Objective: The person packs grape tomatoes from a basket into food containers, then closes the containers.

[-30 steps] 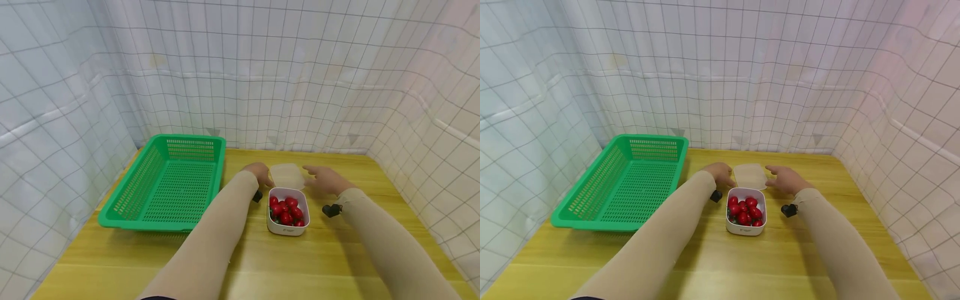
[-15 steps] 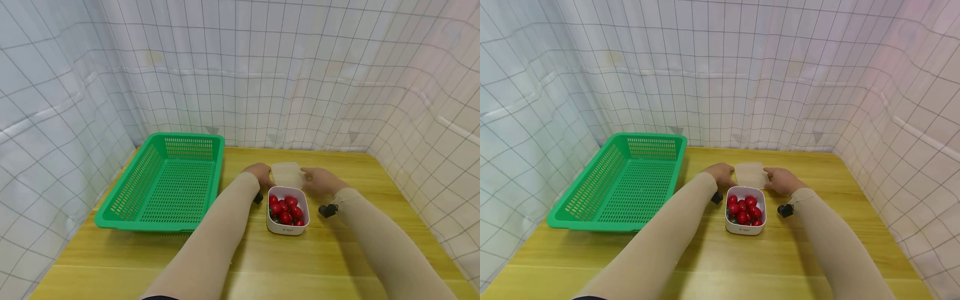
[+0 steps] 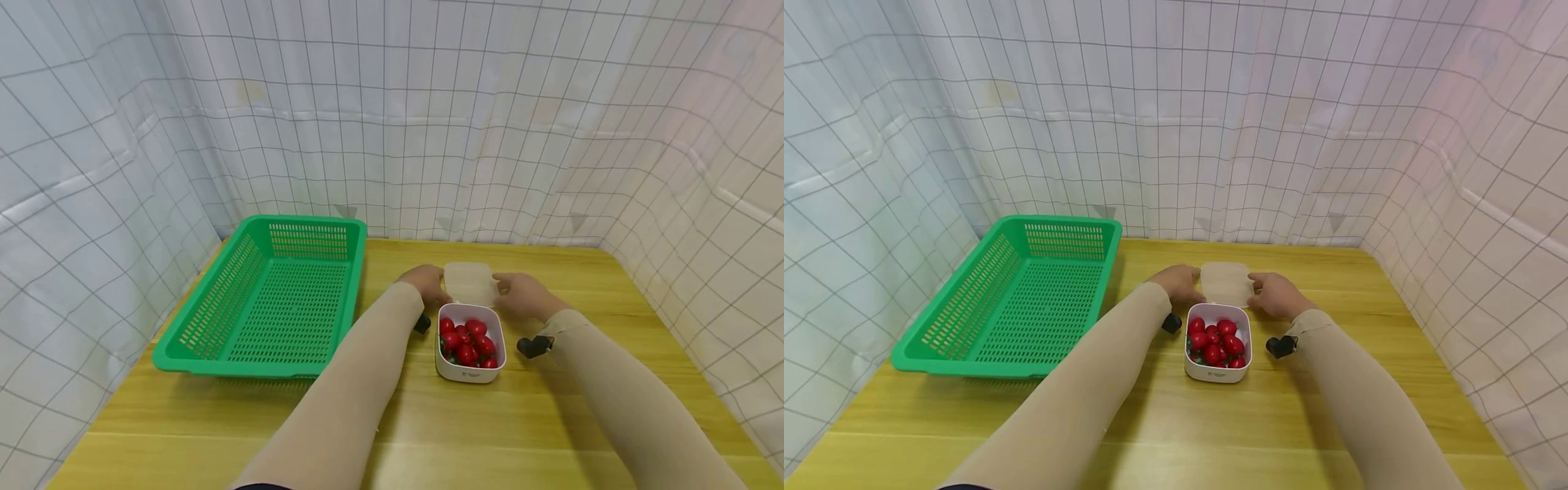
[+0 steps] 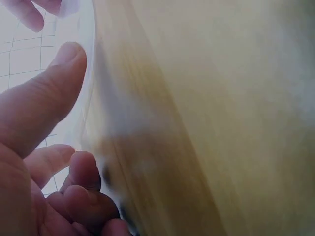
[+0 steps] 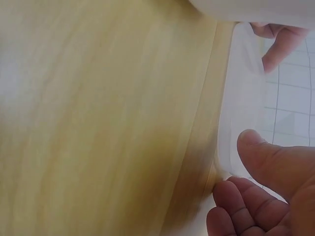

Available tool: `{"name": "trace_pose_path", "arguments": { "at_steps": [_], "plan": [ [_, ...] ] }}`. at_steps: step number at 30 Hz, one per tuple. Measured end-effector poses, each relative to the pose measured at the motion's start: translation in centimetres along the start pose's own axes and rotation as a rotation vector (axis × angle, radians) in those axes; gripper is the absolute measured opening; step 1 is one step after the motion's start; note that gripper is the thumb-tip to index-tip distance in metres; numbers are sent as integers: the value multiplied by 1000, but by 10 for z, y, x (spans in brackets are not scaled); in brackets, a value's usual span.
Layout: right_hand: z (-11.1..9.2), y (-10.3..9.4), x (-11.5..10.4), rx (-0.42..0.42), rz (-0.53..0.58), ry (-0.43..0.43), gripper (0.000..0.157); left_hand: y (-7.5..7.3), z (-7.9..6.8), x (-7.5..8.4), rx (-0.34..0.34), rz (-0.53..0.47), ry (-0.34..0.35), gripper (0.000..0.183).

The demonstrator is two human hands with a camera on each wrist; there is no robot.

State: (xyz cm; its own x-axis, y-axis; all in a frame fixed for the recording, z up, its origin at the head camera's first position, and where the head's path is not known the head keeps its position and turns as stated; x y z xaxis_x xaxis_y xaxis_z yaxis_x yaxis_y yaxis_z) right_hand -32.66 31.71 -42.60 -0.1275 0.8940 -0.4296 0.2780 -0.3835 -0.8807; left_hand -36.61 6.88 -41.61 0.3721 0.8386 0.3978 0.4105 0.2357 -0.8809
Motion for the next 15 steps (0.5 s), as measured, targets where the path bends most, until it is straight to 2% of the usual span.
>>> {"name": "trace_pose_path", "arguments": {
  "at_steps": [5, 12, 15],
  "plan": [
    [-3, -1, -4, 26, 8, -5, 65, 0, -1, 0, 31, -41, 24, 43],
    [-6, -2, -7, 80, 22, -2, 63, 0, 6, -1, 65, -125, -1, 78],
    [-7, -2, -9, 111, 56, -8, 63, -2, 9, -2, 92, -190, -15, 79]
  ]
}}
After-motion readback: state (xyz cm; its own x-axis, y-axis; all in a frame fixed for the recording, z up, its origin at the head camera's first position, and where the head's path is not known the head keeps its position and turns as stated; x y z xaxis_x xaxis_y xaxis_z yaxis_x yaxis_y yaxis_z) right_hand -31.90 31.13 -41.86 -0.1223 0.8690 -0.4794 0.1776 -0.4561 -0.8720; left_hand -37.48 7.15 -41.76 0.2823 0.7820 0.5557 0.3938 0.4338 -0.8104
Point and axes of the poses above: each hand's wrist, its own z-axis towards the middle knuckle, its own y-axis out of the palm, x = y × z, the point moved 1 cm from there along z, towards the middle knuckle, and after that the axes turned 2 degrees about -x, right-handed, at the moved point
